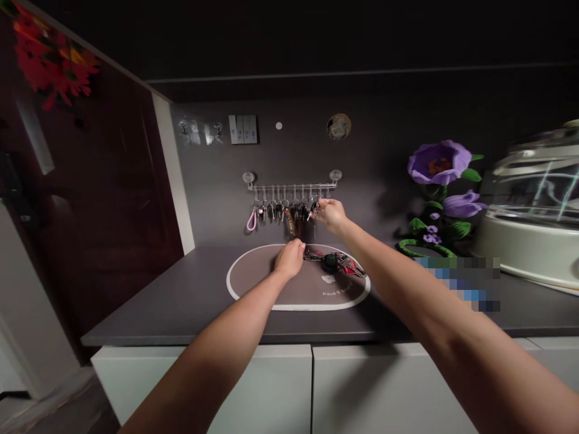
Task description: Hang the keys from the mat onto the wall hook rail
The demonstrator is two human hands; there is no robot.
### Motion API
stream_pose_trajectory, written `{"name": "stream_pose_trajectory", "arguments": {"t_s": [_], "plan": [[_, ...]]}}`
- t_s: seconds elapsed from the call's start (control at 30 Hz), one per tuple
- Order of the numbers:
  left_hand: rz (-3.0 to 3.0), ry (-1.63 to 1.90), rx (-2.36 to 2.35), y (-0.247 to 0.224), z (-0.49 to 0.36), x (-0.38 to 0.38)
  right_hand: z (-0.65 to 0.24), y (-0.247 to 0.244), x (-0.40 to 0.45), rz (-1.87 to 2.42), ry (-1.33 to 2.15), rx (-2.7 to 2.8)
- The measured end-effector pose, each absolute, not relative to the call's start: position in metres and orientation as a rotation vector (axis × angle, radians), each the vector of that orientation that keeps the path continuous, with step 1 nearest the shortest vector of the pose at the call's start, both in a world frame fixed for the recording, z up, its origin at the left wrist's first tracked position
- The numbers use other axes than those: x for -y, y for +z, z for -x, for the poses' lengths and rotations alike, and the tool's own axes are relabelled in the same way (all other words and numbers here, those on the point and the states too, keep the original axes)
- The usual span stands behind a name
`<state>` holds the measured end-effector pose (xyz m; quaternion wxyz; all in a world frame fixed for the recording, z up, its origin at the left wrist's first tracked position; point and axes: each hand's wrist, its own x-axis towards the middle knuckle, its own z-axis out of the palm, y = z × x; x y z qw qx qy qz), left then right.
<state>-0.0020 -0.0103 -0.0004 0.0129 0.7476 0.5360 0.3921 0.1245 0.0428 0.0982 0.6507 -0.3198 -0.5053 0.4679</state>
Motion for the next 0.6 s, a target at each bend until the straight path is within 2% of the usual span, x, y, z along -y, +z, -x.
{"name": "stream_pose_trajectory", "arguments": {"t_s": [0.6], "plan": [[-2.298, 1.181, -1.717, -0.004, 0.003, 0.004, -0.108, 0.101, -0.073, 0.785, 1.110, 0.969]]}}
